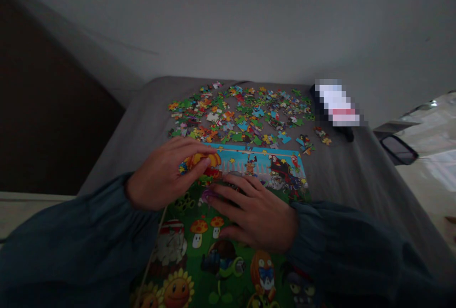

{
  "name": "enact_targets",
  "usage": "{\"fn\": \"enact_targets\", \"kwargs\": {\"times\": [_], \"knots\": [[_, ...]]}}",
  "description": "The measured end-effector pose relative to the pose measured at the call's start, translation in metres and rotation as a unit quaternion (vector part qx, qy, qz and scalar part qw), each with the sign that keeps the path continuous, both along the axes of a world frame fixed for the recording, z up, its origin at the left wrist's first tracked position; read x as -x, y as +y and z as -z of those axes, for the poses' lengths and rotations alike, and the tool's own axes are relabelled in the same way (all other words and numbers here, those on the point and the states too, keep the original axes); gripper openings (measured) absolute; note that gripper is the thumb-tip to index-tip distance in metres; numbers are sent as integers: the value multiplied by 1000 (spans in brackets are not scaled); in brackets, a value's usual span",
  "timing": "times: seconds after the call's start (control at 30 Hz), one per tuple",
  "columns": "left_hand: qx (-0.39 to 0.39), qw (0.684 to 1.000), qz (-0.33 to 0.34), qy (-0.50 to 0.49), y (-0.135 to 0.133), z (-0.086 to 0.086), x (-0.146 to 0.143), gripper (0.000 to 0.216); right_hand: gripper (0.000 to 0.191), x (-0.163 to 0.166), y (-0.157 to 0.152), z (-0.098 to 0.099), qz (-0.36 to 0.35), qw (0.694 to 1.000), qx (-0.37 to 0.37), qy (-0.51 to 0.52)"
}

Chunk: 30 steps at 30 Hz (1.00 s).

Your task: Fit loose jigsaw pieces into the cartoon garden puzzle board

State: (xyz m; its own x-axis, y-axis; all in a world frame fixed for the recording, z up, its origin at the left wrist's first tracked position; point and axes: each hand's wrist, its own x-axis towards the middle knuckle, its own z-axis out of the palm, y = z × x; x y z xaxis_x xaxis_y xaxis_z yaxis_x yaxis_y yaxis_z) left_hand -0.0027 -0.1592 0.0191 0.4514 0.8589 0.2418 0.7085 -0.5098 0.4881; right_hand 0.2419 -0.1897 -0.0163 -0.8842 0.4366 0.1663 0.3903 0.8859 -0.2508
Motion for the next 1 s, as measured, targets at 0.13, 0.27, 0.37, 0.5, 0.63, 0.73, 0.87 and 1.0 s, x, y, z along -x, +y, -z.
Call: {"fn": "enact_targets", "kwargs": {"times": [0.13,0.27,0.37,0.5,0.63,0.73,0.87,1.0], "knots": [[-11,1000,8,-3,0,3,-1,29,58,-1,0,-2,-4,1000,20,5],[-30,999,14,-6,1,7,0,27,59,-1,0,-1,-8,1000,17,8],[-37,999,17,-8,2,8,1,26,59,-1,0,-1,-6,1000,12,5],[-37,999,22,-7,1,8,-1,25,59,-1,0,0,-14,1000,8,7],[-37,999,24,-11,1,8,-1,25,57,-1,-1,0,-11,1000,5,14],[-34,999,25,-8,2,8,-1,25,56,-1,-1,0,-15,1000,2,17],[-35,999,26,-5,2,10,-1,25,56,-1,0,1,-18,1000,3,18],[-37,999,30,-7,2,10,-1,24,49,0,2,-3,-15,999,-1,43]]}}
